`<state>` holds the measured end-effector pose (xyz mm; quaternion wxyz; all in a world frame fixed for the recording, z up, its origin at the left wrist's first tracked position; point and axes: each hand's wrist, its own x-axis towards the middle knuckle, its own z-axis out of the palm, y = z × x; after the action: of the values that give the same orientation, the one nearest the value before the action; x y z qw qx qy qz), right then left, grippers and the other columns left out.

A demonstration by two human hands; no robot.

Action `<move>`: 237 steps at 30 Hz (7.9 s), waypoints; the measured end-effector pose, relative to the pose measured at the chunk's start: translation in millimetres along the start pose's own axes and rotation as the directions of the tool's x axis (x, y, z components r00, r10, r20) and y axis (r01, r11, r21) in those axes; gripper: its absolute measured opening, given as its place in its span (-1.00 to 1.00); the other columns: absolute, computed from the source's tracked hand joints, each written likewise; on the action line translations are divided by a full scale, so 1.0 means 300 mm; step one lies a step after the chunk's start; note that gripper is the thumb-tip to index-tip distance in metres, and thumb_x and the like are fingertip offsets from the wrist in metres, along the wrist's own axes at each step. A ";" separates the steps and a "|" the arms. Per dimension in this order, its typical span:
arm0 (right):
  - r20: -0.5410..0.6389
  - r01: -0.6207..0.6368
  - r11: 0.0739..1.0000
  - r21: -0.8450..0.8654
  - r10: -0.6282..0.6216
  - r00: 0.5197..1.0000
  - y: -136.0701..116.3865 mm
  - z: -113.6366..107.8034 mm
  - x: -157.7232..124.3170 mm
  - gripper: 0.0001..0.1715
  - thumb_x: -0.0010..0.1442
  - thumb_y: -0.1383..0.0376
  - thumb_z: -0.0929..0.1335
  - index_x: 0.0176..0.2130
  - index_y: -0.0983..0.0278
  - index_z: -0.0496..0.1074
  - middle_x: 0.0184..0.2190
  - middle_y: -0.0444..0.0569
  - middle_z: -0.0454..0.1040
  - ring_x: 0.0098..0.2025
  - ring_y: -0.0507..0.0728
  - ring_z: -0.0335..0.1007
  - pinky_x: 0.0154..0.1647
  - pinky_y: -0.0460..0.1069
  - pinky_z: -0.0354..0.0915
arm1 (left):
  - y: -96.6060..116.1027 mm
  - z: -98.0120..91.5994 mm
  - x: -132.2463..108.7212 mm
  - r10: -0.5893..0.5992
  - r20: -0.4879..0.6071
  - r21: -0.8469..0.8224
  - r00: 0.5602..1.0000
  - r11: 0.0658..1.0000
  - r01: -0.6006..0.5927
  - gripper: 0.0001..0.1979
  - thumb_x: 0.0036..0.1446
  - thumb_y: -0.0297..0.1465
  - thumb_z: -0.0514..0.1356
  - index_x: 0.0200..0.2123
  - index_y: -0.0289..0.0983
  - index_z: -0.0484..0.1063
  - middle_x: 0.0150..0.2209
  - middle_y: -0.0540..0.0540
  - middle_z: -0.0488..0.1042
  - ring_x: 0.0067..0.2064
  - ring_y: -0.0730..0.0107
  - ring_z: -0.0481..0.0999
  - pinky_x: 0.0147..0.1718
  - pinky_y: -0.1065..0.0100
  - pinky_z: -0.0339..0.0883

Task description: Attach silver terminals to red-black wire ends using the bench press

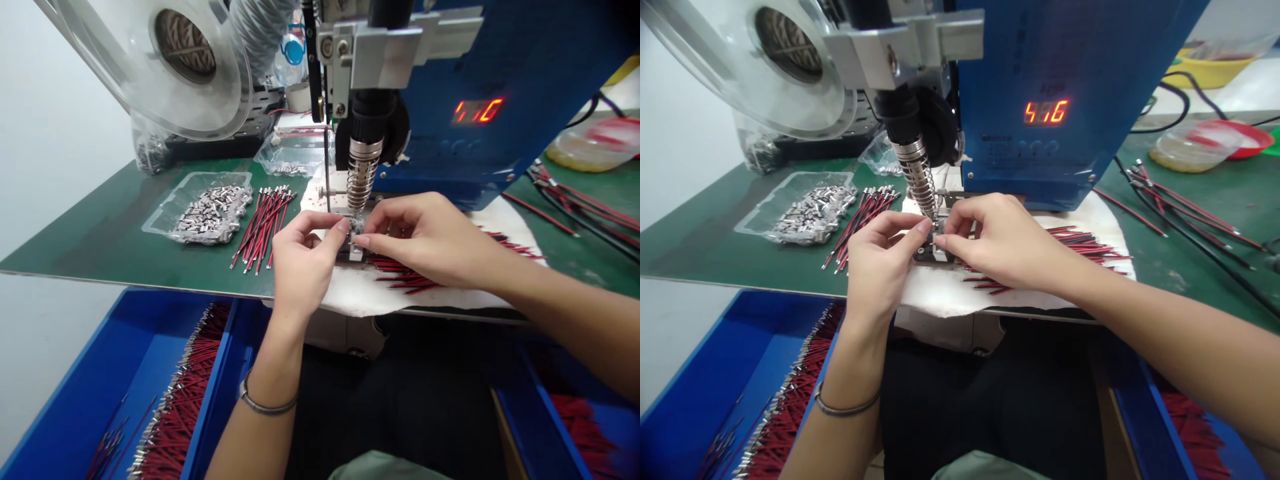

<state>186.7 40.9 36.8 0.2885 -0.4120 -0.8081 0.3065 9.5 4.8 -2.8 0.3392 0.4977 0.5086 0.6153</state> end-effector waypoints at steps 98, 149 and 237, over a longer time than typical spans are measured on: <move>-0.084 0.038 0.996 -0.075 -0.045 0.995 -0.019 0.011 -0.017 -0.77 0.19 0.18 0.46 -0.46 0.21 0.59 -0.66 -0.19 0.44 -0.61 0.01 0.23 -0.51 -0.01 0.16 | 0.011 0.005 -0.001 0.014 -0.023 0.029 1.000 0.999 -0.013 -0.88 0.08 -0.33 0.43 -0.38 -0.24 0.61 -0.39 -0.02 0.60 -0.41 0.45 0.48 -0.46 0.42 0.29; -0.030 0.021 1.000 -0.009 -0.021 0.999 -0.011 -0.007 -0.014 -0.71 0.22 0.07 0.48 -0.38 0.21 0.63 -0.60 -0.15 0.51 -0.59 0.04 0.28 -0.50 0.00 0.19 | 0.005 -0.003 -0.002 -0.009 -0.005 0.028 1.000 1.000 0.009 -0.87 0.11 -0.30 0.43 -0.35 -0.22 0.60 -0.41 -0.01 0.56 -0.43 0.45 0.45 -0.49 0.42 0.24; -0.073 0.298 0.889 -0.349 -0.343 0.937 0.030 -0.023 -0.007 -0.76 0.20 0.37 0.37 -0.21 0.26 0.66 -0.31 -0.03 0.69 -0.36 0.12 0.53 -0.28 0.00 0.28 | 0.004 0.007 0.011 0.004 0.003 -0.037 1.000 0.999 -0.004 -0.76 -0.01 -0.24 0.50 -0.39 -0.26 0.60 -0.43 -0.02 0.56 -0.45 0.50 0.38 -0.43 0.41 0.24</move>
<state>197.1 45.1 34.1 0.3146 -0.3348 -0.8840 0.0860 10.6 8.1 -1.0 0.3481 0.4934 0.4957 0.6243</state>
